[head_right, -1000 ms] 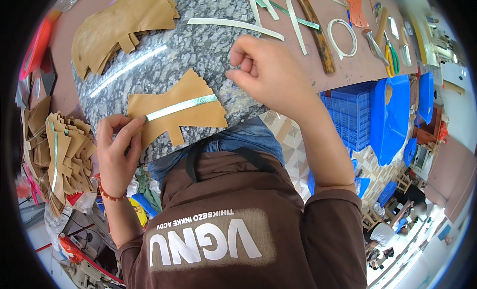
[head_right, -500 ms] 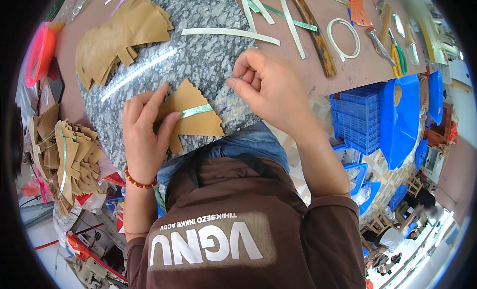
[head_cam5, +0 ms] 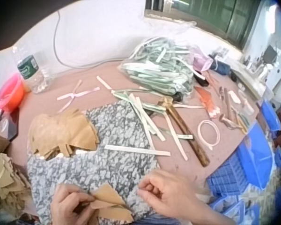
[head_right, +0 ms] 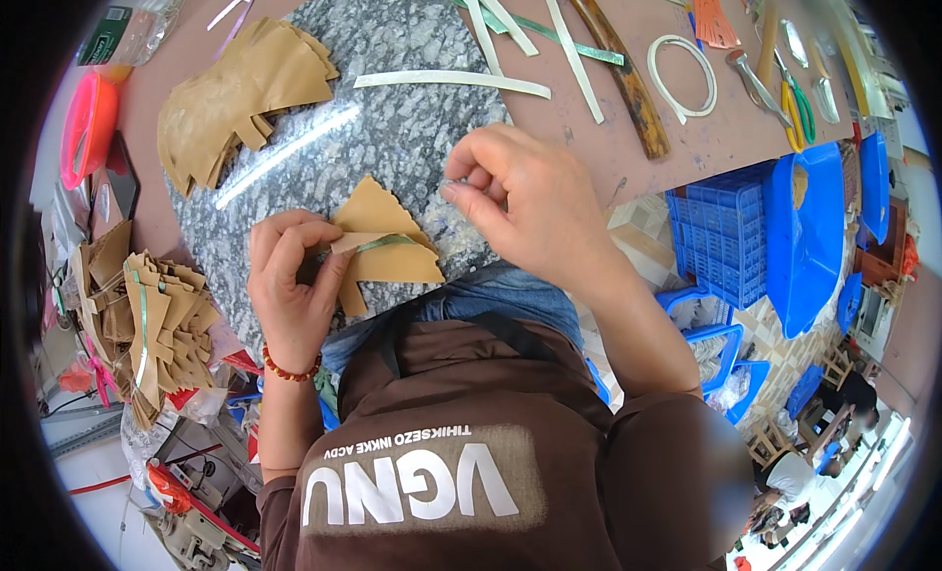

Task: Applying adhesive strips and small decorative elements to leather shoe components.

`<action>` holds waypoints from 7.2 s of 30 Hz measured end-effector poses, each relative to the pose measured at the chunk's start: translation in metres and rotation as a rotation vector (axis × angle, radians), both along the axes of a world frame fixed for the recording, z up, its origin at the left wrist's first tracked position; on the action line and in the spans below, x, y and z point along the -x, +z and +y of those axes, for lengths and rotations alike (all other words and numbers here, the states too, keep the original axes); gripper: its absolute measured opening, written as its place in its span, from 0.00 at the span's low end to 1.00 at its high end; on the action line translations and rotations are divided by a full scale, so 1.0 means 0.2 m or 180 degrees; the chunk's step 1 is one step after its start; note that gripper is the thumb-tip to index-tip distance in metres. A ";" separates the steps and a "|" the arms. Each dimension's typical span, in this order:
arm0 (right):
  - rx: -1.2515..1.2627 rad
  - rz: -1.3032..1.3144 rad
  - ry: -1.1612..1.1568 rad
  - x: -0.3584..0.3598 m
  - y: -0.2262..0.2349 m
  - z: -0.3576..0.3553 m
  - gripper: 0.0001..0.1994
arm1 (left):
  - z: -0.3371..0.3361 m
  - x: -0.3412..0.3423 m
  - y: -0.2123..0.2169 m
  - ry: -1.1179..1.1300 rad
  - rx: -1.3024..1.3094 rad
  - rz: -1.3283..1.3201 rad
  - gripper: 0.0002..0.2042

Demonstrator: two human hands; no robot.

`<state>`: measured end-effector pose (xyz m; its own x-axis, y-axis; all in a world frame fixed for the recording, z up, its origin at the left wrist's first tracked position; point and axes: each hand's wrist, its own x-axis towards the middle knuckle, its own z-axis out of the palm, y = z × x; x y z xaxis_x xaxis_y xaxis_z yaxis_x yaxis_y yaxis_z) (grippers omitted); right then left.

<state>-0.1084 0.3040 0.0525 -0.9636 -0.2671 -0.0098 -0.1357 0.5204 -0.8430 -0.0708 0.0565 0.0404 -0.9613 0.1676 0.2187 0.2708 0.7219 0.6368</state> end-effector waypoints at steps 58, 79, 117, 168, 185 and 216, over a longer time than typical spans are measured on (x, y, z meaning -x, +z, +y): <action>0.3585 -0.2636 0.0747 0.04 -0.06 -0.40 0.13 | -0.49 -0.24 0.11 0.0212 -0.4149 -0.1752 0.17; 0.0797 -0.0383 -0.0196 0.34 0.10 0.10 0.05 | -1.25 -0.51 0.26 0.1833 -0.2491 0.0341 0.19; 0.0495 0.0291 0.1669 0.50 0.33 -0.80 0.03 | -0.51 -0.15 0.07 0.1241 -0.3466 -0.0042 0.27; -0.0934 0.0346 0.1426 0.28 0.01 -0.92 0.09 | -0.47 -0.15 -0.02 0.1868 -0.0823 0.0226 0.07; -0.0722 -0.0189 0.1468 0.31 0.07 -0.84 0.06 | -0.39 -0.08 -0.02 0.0869 0.0776 0.0368 0.23; -0.0368 -0.0029 0.0399 0.37 0.06 -0.48 0.06 | -0.51 -0.21 0.00 0.1487 0.0048 0.0594 0.12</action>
<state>-0.1829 0.2083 0.0653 -0.9226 -0.3817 -0.0560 -0.1982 0.5935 -0.7800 -0.0290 -0.0463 0.0413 -0.8791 -0.2669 0.3949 0.0247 0.8019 0.5969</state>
